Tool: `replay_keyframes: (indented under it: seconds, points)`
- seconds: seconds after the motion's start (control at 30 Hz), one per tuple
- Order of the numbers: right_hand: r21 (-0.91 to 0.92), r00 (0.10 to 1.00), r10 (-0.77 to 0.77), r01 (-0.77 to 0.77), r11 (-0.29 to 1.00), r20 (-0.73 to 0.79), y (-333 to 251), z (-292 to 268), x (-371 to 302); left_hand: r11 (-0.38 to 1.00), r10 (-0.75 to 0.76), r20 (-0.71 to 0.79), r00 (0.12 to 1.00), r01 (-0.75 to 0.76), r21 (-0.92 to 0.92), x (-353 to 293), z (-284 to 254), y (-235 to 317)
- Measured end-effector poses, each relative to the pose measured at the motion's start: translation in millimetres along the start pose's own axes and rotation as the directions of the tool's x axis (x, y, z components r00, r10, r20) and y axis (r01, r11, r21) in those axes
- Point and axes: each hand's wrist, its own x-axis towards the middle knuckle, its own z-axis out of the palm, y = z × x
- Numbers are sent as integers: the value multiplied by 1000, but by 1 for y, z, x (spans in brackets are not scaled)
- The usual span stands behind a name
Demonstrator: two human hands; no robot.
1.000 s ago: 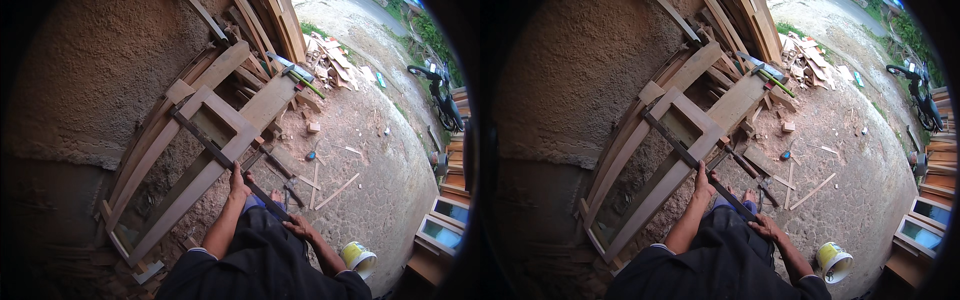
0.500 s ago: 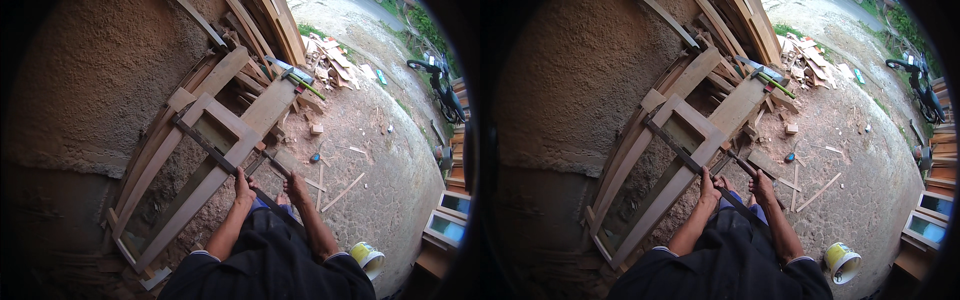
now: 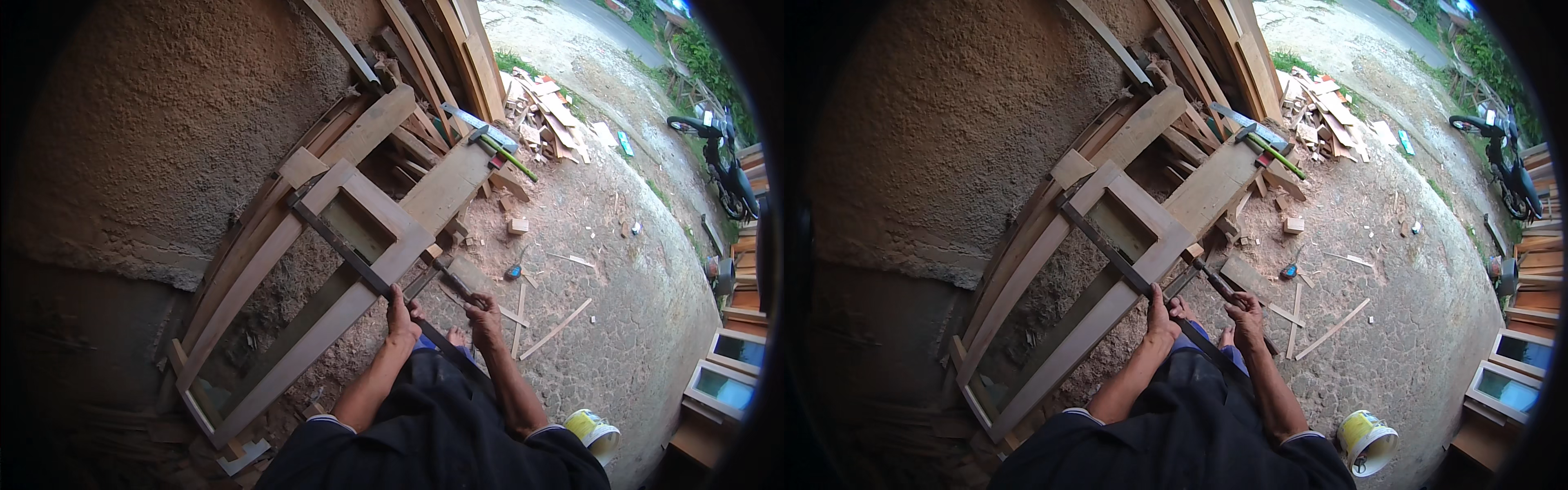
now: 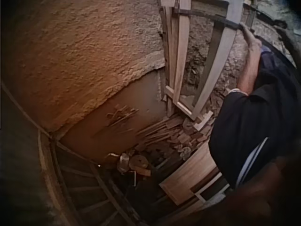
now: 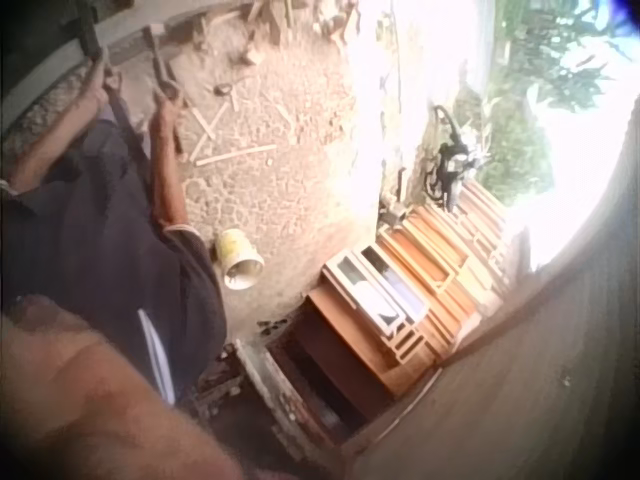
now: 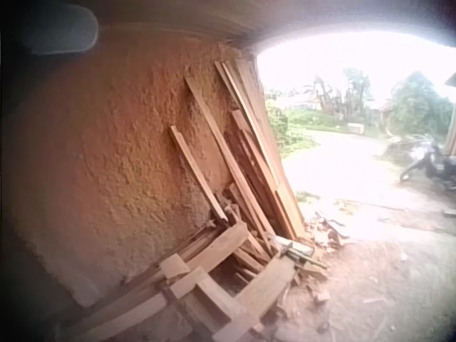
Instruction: The person assembles a wooden frame by positioning planks, securing them with clamps, and hammering nails into the joints. The person repeatedly adjusts the clamps and hammers nails to join the pieces.
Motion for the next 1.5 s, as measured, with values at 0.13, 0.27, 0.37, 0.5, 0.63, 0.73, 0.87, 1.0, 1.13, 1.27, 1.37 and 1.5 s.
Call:
replay_keyframes:
  seconds: [0.13, 0.27, 0.37, 0.5, 0.63, 0.73, 0.87, 1.0, 1.13, 1.27, 1.37, 1.5]
  points:
    - [202, 990, 80, -102, 974, 117, -1, -11, 2, 999, -26, 40, 999, 27, -30, 5, -7, -2]
    - [37, 928, 364, -368, 929, 76, -5, -26, 10, 998, -35, 76, 996, 39, -58, 9, -11, -4]
    - [-13, 997, 18, -17, 1000, 72, 4, -19, 6, 996, -41, 94, 995, 48, -74, 7, -10, -5]
    - [103, 988, 155, -156, 982, 20, 4, -8, -23, 997, 70, 34, 997, -68, -40, -2, -4, -5]
    - [-740, 853, 407, -37, 671, 327, -2, -6, -48, 996, 90, 21, 996, -90, -9, -8, 1, -4]
    - [-791, 790, 421, 127, 598, 446, -1, -5, -54, 997, 79, 5, 997, -79, -12, -9, 3, -3]
    - [-801, 830, 325, 218, 558, 453, 11, -6, -53, 997, 46, -25, 999, -47, -69, -11, 6, 0]
    - [-798, 814, 316, 270, 539, 488, 22, -14, -46, 998, 30, -35, 999, -32, -56, -15, 11, 5]
    - [-805, 810, 342, 245, 541, 476, 27, -20, -43, 998, 54, 1, 999, -54, -46, -17, 14, 5]
    - [-804, 815, 278, 335, 491, 509, 20, -17, -48, 997, 73, 19, 997, -72, -40, -9, 8, -1]
    - [-815, 817, 250, 385, 434, 519, 12, -11, -54, 996, -43, 39, 998, 46, -75, 3, -3, -3]
    - [-861, 816, 391, 231, 453, 425, 8, -8, -56, 989, -105, 78, 991, 112, -100, 11, -13, -6]
